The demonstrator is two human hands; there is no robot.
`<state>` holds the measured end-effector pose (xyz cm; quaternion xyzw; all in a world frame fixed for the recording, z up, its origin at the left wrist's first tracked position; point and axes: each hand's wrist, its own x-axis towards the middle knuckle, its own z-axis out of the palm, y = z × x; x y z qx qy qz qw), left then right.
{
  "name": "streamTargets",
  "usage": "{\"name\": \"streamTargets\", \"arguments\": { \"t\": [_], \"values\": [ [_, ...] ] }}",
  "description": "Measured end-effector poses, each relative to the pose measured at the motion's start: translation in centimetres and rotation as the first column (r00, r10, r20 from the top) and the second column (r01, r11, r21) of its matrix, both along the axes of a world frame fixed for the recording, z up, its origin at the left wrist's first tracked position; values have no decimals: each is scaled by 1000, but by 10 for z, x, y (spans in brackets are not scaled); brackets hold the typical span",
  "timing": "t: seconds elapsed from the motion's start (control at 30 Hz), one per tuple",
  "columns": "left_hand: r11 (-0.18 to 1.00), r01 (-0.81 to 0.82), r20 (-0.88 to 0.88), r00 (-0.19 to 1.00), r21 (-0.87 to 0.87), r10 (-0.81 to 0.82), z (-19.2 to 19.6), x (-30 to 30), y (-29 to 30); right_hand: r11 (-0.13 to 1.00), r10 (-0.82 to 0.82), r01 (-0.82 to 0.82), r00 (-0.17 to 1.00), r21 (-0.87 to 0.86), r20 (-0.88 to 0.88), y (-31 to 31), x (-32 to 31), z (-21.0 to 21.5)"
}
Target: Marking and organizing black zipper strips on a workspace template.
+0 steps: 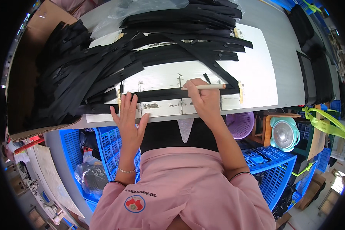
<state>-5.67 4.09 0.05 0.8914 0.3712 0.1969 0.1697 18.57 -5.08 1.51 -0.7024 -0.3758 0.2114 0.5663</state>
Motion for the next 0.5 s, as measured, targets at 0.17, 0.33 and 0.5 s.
{"name": "streamTargets", "arguments": {
  "t": [0.17,0.33,0.5],
  "values": [
    [997,77,31,997,4,-77,10,22,-16,1000,13,-13,1000,-26,-19,1,1,-1],
    [963,262,65,964,-61,-258,11,55,-31,999,24,-25,999,-30,-24,2,-1,1],
    [967,236,51,971,-92,-232,9,60,-33,1000,18,-18,1000,13,10,3,-2,3]
  ]
}}
